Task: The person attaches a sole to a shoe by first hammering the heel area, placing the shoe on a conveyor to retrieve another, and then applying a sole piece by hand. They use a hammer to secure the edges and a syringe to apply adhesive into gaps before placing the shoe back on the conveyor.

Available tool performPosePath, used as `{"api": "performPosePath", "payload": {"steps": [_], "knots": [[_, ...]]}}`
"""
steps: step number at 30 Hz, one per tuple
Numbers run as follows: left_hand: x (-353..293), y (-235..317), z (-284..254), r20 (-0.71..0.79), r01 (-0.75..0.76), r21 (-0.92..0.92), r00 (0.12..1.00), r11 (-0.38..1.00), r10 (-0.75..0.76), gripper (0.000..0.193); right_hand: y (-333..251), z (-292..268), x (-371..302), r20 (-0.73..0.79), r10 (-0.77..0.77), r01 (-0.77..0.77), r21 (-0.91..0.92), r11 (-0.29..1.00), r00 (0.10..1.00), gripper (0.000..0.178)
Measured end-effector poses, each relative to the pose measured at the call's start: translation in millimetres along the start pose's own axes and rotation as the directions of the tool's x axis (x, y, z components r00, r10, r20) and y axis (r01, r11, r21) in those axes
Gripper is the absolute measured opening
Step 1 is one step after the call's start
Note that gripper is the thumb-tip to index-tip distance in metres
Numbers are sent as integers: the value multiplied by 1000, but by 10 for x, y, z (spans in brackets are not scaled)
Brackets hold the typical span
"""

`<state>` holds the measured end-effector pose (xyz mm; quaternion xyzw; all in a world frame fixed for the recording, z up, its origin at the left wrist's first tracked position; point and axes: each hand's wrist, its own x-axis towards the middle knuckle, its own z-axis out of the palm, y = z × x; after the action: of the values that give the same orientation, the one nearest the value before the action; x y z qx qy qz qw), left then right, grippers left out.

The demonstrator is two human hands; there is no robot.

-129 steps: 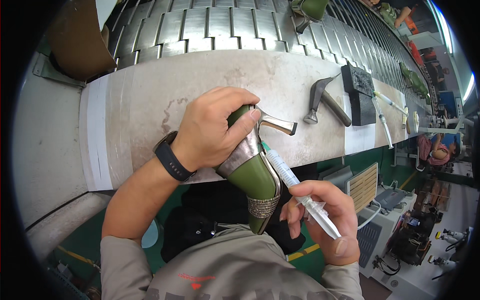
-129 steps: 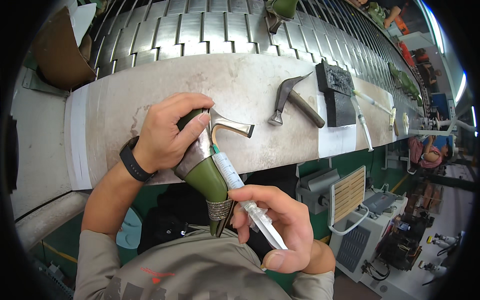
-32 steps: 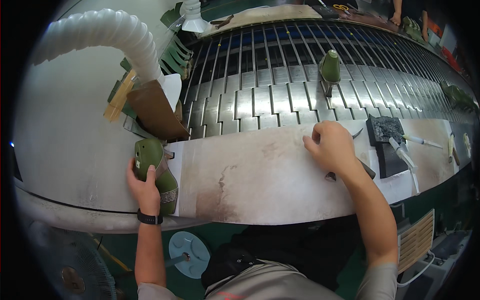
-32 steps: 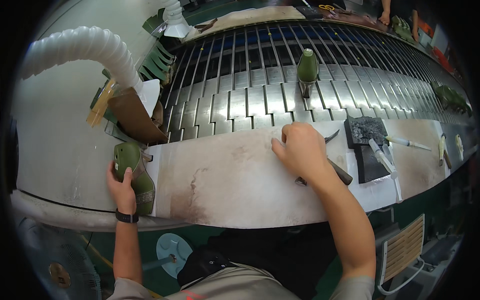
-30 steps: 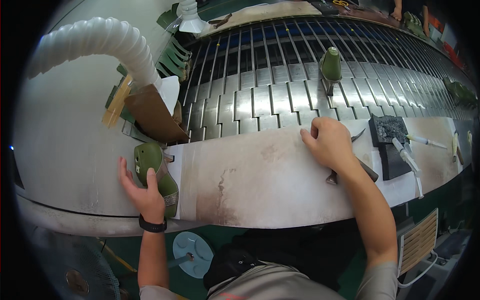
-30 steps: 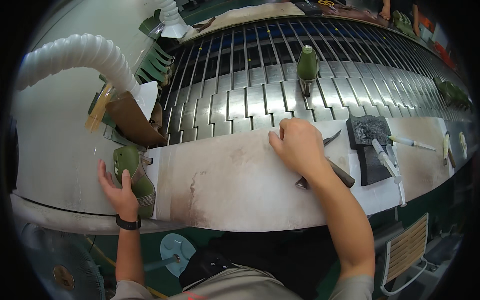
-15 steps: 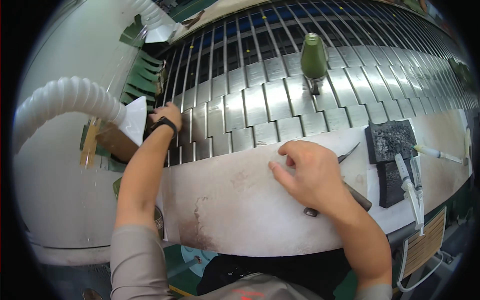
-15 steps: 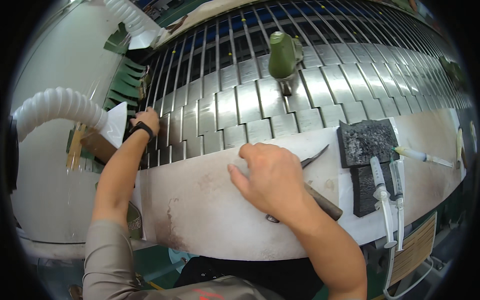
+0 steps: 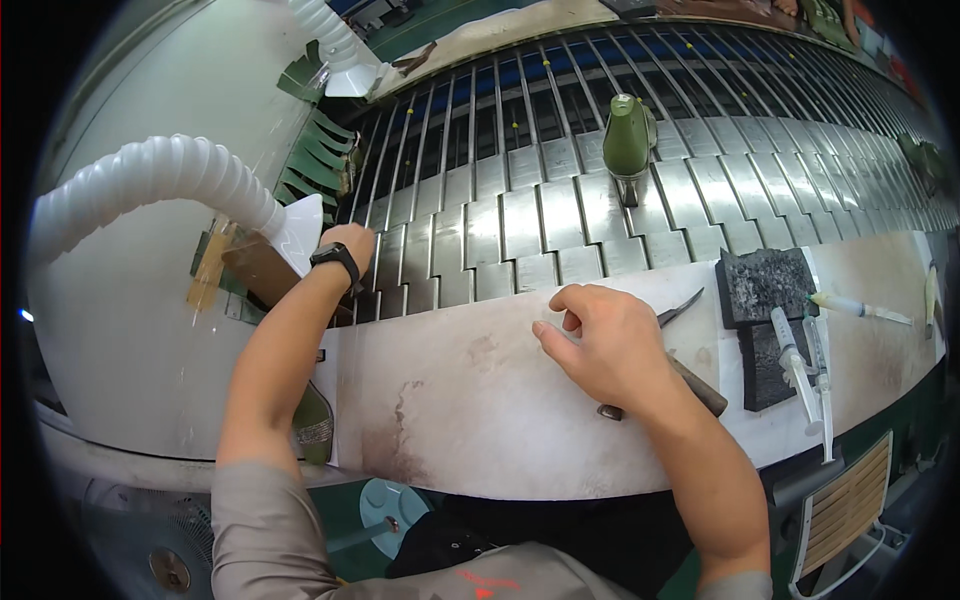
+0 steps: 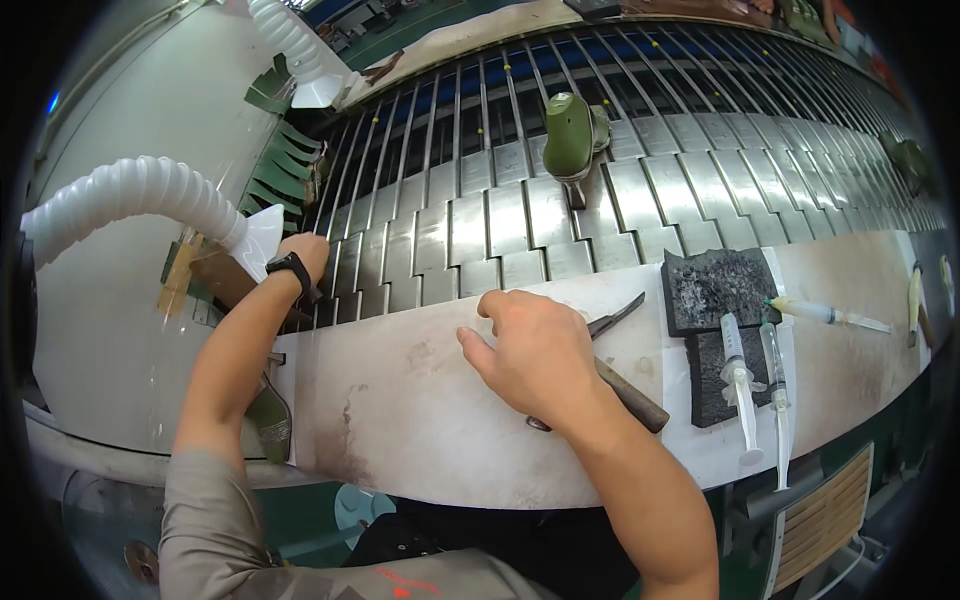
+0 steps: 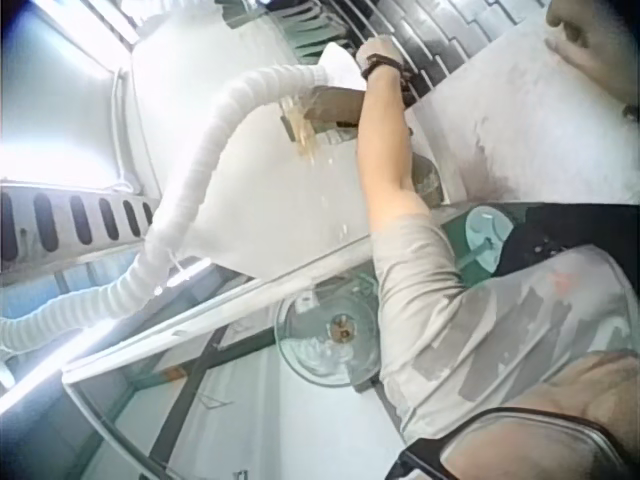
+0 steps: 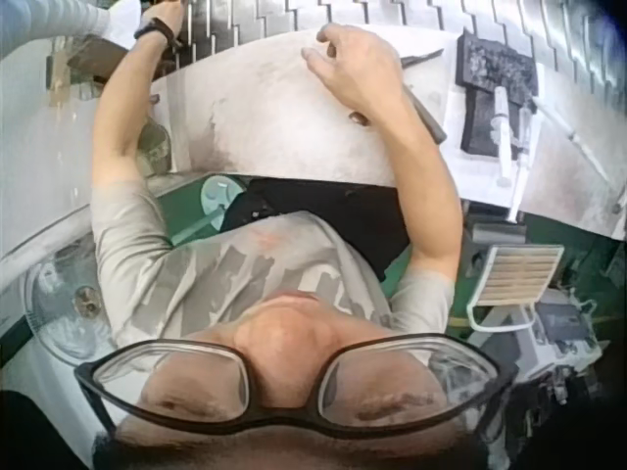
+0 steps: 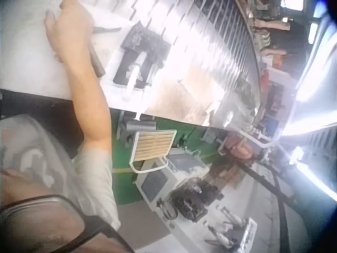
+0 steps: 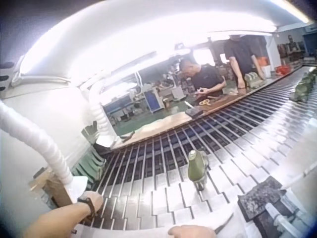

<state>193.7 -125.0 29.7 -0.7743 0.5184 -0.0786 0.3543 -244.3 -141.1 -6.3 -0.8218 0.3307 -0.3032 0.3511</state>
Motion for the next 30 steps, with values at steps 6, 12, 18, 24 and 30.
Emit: {"api": "performPosePath", "payload": {"steps": [6,12,18,24,30], "knots": [[-617,231,-634,-412,-246,-842,867,481,-278,15,-192,-59,-3,114,163,-195,382,903,980,45],[-1755,1383,-943,-311,-268,-871,950,-411,41,20,-182,163,-64,2,139,-88,779,621,990,73],[-700,1175,-626,-295,-294,-948,956,-119,-11,19,-286,9,-37,101,241,-262,413,872,965,46],[1673,121,731,-94,239,-913,662,329,-743,68,-294,35,-22,174,200,-240,253,937,964,42],[2620,-584,1085,139,538,-840,353,79,-925,110,-277,9,67,278,143,-178,105,979,950,45]]}}
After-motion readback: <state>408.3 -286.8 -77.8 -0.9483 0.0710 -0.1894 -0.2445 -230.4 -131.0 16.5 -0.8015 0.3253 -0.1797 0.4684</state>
